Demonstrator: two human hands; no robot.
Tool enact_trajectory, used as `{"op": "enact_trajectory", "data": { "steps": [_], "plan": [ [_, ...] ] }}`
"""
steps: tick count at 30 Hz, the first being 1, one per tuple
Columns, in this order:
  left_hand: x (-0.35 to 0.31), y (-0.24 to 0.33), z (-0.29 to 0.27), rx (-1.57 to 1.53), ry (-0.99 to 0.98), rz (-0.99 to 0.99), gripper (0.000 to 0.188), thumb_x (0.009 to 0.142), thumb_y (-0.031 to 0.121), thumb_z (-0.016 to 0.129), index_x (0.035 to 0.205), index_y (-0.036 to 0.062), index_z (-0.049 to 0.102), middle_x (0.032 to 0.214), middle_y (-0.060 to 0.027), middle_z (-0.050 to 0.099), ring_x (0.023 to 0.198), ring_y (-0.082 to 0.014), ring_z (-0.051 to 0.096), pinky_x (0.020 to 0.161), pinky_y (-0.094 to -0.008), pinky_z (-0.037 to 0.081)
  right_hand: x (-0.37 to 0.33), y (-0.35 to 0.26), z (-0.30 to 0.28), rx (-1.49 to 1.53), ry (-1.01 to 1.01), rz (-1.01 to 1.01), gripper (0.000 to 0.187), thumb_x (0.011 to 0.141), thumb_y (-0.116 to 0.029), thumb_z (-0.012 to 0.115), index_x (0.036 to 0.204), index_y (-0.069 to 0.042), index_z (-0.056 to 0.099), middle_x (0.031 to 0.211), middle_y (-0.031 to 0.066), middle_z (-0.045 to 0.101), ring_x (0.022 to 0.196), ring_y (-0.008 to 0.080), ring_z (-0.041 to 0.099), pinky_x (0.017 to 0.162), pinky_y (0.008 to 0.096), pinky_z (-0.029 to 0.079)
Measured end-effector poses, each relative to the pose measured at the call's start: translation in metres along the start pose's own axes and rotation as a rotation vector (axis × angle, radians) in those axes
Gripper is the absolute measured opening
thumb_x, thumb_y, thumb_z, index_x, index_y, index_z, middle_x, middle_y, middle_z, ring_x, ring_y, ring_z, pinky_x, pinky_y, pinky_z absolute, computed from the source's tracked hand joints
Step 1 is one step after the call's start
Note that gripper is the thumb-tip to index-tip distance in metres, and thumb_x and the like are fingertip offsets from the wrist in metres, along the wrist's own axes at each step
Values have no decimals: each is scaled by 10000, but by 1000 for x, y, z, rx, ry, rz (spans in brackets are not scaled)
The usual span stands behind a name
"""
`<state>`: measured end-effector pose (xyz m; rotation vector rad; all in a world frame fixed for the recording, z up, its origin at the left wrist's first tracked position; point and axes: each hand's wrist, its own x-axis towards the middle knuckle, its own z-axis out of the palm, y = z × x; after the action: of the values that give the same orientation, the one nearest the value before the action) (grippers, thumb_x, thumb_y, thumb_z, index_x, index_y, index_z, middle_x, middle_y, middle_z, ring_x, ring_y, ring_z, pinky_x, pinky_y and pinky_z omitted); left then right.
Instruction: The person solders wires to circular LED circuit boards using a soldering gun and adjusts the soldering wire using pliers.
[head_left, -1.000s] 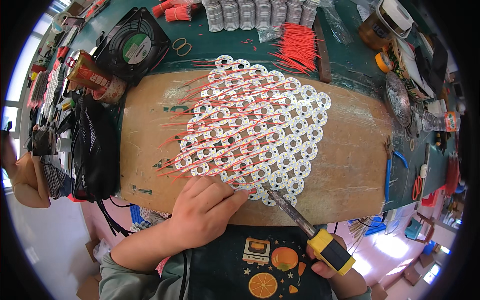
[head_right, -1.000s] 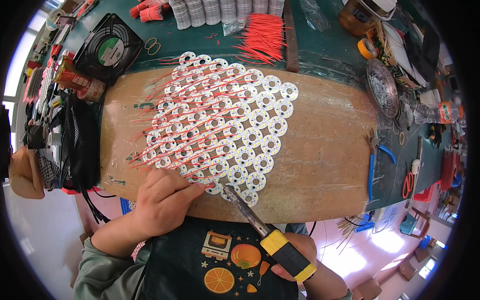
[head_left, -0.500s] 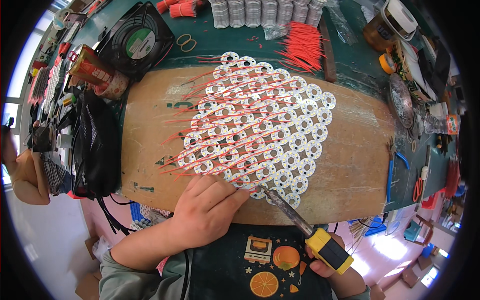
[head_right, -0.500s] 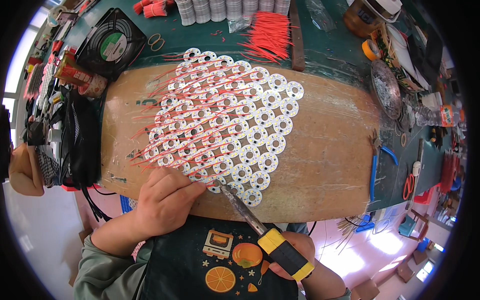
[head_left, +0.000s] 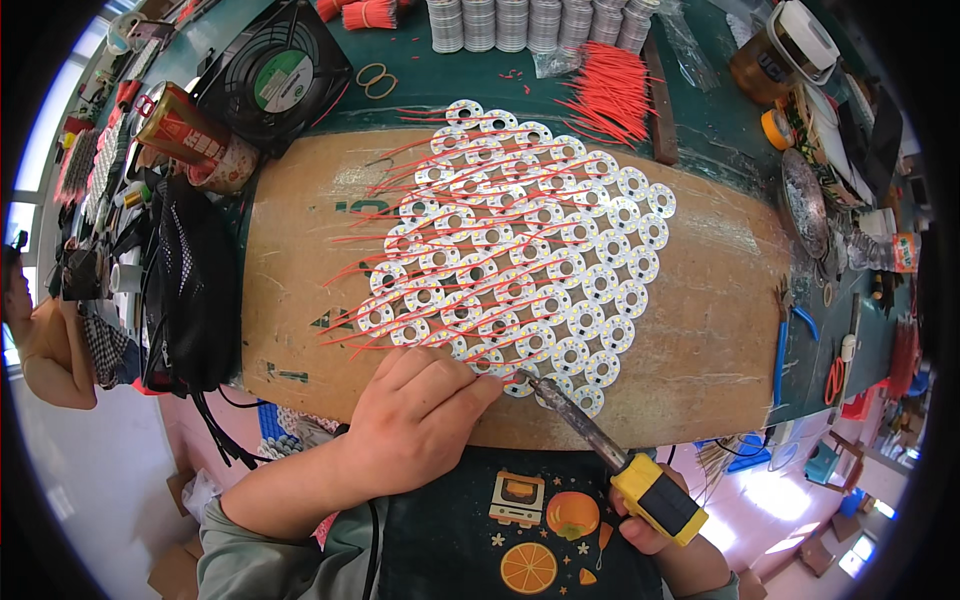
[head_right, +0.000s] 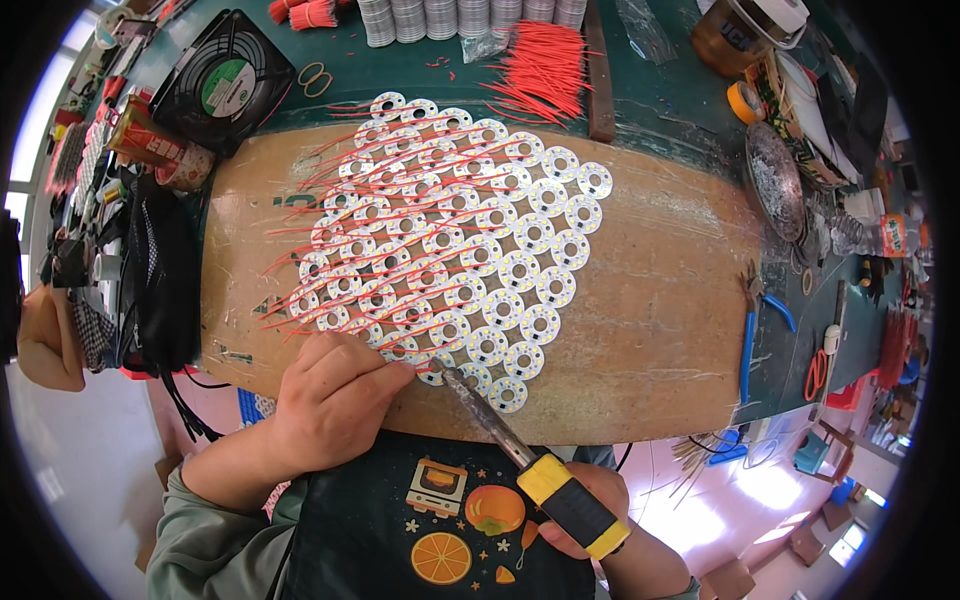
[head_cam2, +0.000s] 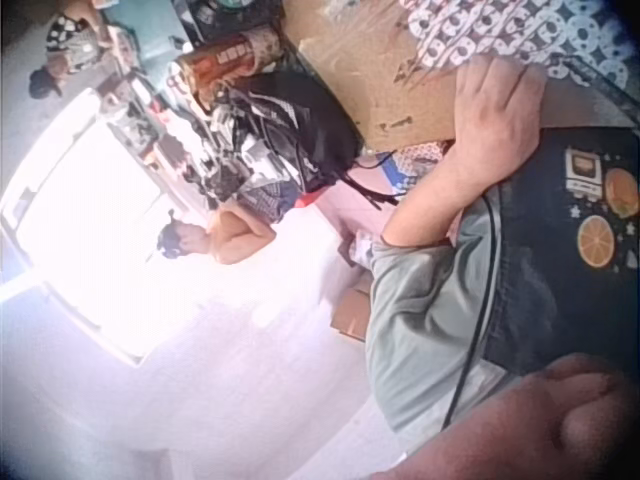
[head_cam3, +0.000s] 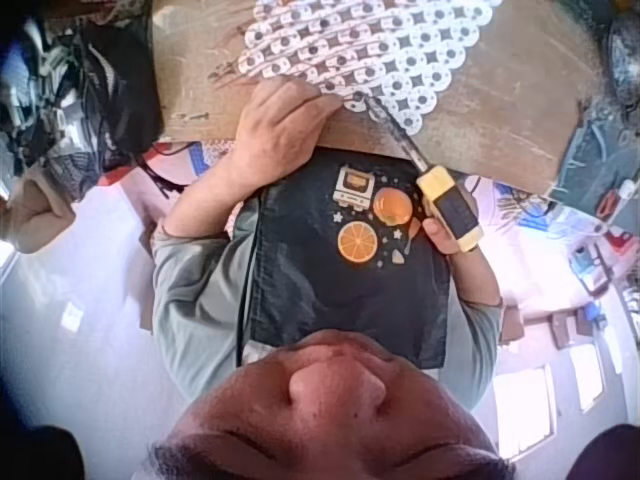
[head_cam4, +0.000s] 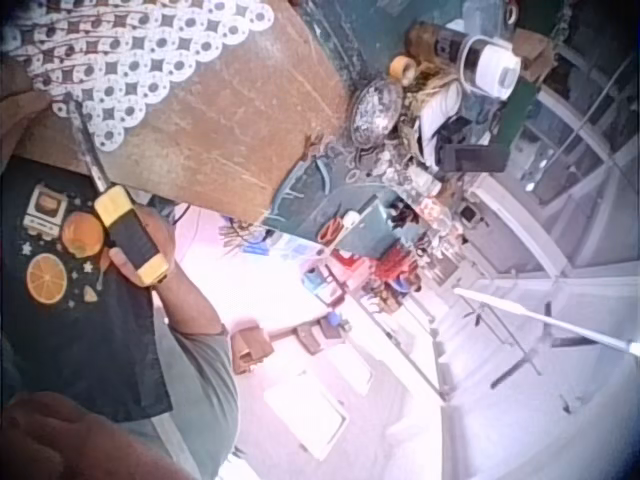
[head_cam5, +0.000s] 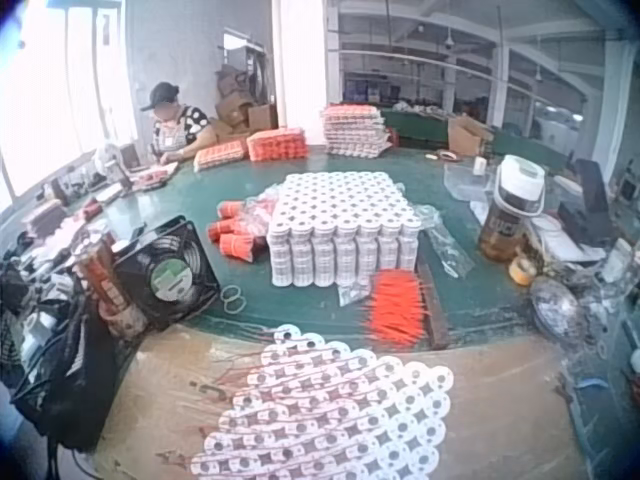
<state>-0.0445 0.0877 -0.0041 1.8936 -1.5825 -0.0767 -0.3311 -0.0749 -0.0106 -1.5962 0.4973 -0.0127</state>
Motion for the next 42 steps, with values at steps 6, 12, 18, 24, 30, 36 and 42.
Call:
{"op": "enact_trajectory", "data": {
  "steps": [6,12,18,24,30,36,42],
  "plan": [
    [0,-1,2,5,0,-7,364,630,-34,742,981,56,706,870,-33,599,756,-215,592,686,-328,468,-1,5,-1,16,21,-61,462,844,-476,707,974,-34,683,807,81,674,680,243,671,579,319,509],
    [0,0,1,9,1,-6,361,638,-37,744,986,50,702,871,-35,598,755,-215,591,682,-327,467,-10,14,-3,161,7,-45,407,881,-441,693,799,-50,616,727,67,591,610,228,590,537,321,439],
    [1,2,3,0,28,-15,360,631,-44,751,977,43,703,877,-42,598,761,-223,592,698,-332,474,-17,20,-8,131,-13,-24,400,855,-432,714,861,-38,640,731,71,604,610,241,604,537,322,451],
    [-1,10,-3,115,123,34,337,638,18,732,973,57,721,891,-22,599,804,-205,593,719,-326,450,-8,-6,-10,72,4,-14,476,795,-479,761,909,-34,636,727,44,594,613,189,575,540,290,420],
    [-6,9,8,99,80,70,354,650,85,692,1002,64,725,896,-11,597,826,-180,583,718,-323,433,-9,-10,-12,9,3,14,465,802,-491,746,887,-47,634,711,38,577,600,191,558,535,297,413],
    [-5,8,9,41,64,56,366,625,-17,752,982,57,720,858,-24,586,746,-204,571,671,-338,438,-12,-3,-10,8,18,-34,411,845,-481,686,773,-83,610,687,56,575,575,256,584,515,344,441],
    [-6,7,8,22,46,58,385,626,-24,743,1001,55,713,859,-25,587,743,-206,571,668,-342,436,-13,-3,-9,9,19,-47,391,857,-462,682,770,-88,609,696,53,582,583,252,600,518,344,452]
  ]
}}
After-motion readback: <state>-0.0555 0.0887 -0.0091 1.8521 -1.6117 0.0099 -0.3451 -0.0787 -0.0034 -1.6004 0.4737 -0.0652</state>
